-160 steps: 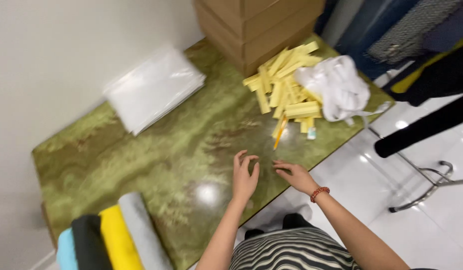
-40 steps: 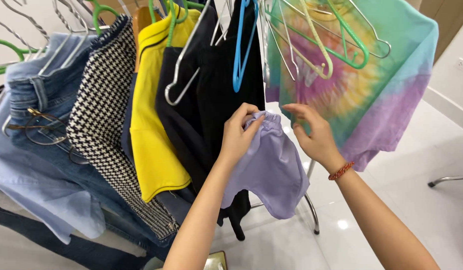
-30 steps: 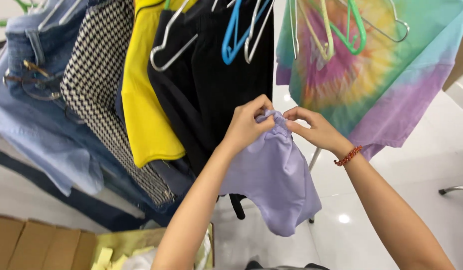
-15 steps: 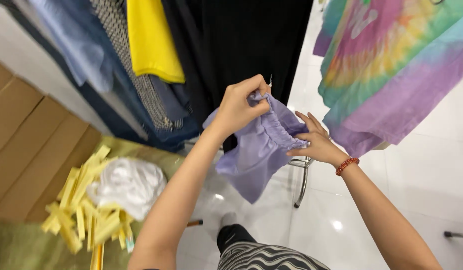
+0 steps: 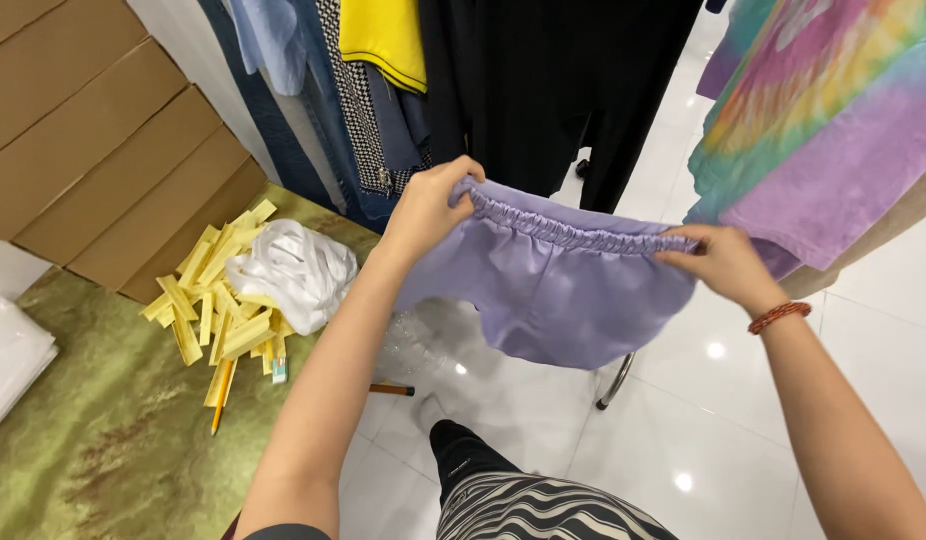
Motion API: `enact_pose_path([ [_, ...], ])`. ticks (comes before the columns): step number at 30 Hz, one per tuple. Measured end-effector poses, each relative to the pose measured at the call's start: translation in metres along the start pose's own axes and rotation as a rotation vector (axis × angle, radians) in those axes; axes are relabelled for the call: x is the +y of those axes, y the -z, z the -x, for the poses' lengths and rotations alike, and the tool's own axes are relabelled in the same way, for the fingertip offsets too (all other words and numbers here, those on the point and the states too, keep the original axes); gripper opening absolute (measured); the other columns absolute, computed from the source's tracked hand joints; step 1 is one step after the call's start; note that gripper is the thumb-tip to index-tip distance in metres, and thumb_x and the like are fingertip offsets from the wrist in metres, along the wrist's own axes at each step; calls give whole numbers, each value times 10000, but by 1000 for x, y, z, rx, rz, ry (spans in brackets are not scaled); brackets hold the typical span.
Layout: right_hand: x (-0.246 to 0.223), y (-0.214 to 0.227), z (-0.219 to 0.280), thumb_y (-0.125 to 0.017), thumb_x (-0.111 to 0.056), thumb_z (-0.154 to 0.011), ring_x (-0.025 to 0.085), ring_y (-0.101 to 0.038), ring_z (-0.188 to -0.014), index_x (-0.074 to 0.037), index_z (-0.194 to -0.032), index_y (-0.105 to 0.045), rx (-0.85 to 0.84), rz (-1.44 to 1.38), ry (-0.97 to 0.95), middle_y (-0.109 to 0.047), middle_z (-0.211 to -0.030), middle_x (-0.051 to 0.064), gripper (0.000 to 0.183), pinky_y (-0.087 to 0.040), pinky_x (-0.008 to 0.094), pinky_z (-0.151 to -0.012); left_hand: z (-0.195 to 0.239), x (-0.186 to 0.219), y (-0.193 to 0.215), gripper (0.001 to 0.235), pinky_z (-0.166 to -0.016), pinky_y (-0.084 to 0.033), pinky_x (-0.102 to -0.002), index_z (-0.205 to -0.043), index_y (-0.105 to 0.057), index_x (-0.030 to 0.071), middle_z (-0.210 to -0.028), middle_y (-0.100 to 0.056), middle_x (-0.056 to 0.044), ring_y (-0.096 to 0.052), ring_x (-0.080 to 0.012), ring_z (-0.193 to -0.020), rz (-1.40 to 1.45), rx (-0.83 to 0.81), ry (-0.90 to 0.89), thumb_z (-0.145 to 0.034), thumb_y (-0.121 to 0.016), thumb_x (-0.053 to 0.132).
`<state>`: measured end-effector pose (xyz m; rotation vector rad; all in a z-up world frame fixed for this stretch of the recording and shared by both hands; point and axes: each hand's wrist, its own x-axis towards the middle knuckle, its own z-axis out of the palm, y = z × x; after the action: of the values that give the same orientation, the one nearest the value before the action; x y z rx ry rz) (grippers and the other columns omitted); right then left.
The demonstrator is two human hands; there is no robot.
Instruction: The person takes a pair of light purple shorts from a clothing rack, folds them neatly on a table, and places them aside. Then, the person takes a pair of black shorts from the rack, folds them in the same manner, and places them next to the purple shorts.
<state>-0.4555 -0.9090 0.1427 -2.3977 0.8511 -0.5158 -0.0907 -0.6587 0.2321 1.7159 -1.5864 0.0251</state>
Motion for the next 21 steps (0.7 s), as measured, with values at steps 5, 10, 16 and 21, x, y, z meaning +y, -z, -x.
enact_pose_path([
  [5,-50,42,-5,-838,-189,-917,134,-523,-709,-165,-1306,-697,-61,-196,-147,-602,-772,29,415,-407,293,-638,15,-16,-18,449,-776,-485,-368,-1141,-685,206,-976,-711,-67,-659,-245,-831,20,-85,64,-778,-549,-21],
  [10,-79,56,-5,-823,-157,-881,185,-681,-1109,-74,-1373,-674,-32,-283,-281,-734,-1244,88,521,-566,334,-950,19,-7,-14,501,-665,-408,-362,-1184,-634,210,-863,-622,-58,-503,-198,-639,25,-125,134,-762,-510,-30],
  [16,-55,49,-11,-803,-285,-992,156,-666,-817,-42,-936,-762,-51,-311,-295,-754,-911,50,253,-554,334,-668,10,-26,-15,404,-754,-461,-358,-1084,-670,160,-912,-695,-55,-647,-232,-789,37,-145,35,-749,-539,-24],
  [21,-75,55,3,-722,-189,-995,149,-370,-713,-223,-1467,-590,17,-220,-31,-332,-795,-4,491,-339,280,-684,10,-9,-8,358,-673,-399,-384,-1096,-585,165,-892,-622,-60,-510,-216,-674,25,-215,113,-789,-514,-6],
])
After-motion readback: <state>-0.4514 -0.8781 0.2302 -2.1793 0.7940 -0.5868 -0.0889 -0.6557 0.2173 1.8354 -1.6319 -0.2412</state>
